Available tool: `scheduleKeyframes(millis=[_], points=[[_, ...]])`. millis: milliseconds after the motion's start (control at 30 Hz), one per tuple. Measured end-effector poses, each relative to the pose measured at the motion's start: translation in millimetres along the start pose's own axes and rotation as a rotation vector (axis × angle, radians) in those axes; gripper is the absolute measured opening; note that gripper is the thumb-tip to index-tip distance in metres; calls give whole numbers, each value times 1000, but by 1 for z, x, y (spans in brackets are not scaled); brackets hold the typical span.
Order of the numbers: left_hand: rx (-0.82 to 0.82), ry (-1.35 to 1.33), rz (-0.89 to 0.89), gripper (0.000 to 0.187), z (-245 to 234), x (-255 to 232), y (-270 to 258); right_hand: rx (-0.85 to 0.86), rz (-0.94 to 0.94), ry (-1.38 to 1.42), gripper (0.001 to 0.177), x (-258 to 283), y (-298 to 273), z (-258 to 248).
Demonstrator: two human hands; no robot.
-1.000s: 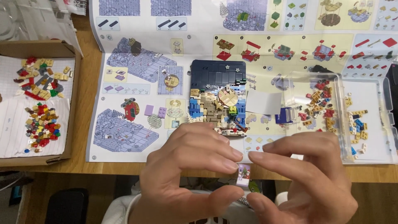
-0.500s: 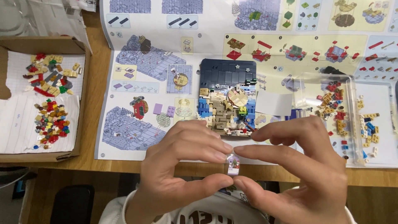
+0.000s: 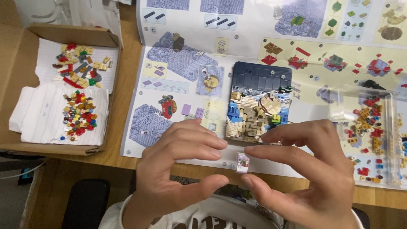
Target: Assembling a LEGO set by following a manual, picking small bricks from a box and attaching them to a base.
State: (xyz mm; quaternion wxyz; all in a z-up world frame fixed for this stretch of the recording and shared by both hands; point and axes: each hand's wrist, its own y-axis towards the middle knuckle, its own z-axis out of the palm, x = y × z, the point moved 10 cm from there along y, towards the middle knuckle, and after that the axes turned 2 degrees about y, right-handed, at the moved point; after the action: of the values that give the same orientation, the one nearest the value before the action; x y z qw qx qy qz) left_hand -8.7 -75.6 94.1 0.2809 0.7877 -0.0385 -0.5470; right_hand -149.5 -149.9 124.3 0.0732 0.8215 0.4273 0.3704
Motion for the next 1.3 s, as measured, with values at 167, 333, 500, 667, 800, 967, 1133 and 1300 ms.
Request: scheduleKeyframes(millis=[167, 333, 500, 667, 800, 967, 1133, 1300], points=[[-82, 280, -90, 32, -40, 16, -4, 25, -26, -11, 25, 2, 7, 15], [-94, 620, -276, 45, -58, 56, -16, 43, -39, -3, 23, 3, 13, 29], [57, 767, -149, 40, -38, 56, -5, 50, -49, -31, 22, 4, 17, 35], [165, 948, -80, 33, -22, 72, 8, 60, -37, -42, 24, 1, 16, 36], [144, 942, -23, 14, -21, 68, 16, 53, -42, -40, 23, 0, 16, 36], [144, 902, 2, 17, -22, 58, 8, 42, -58, -21, 22, 2, 16, 34], [120, 405, -59, 22, -14, 35, 6, 34, -85, -5, 21, 6, 16, 32], [-80, 41, -363, 21, -6, 61, -4, 10, -79, -1, 20, 8, 14, 25]])
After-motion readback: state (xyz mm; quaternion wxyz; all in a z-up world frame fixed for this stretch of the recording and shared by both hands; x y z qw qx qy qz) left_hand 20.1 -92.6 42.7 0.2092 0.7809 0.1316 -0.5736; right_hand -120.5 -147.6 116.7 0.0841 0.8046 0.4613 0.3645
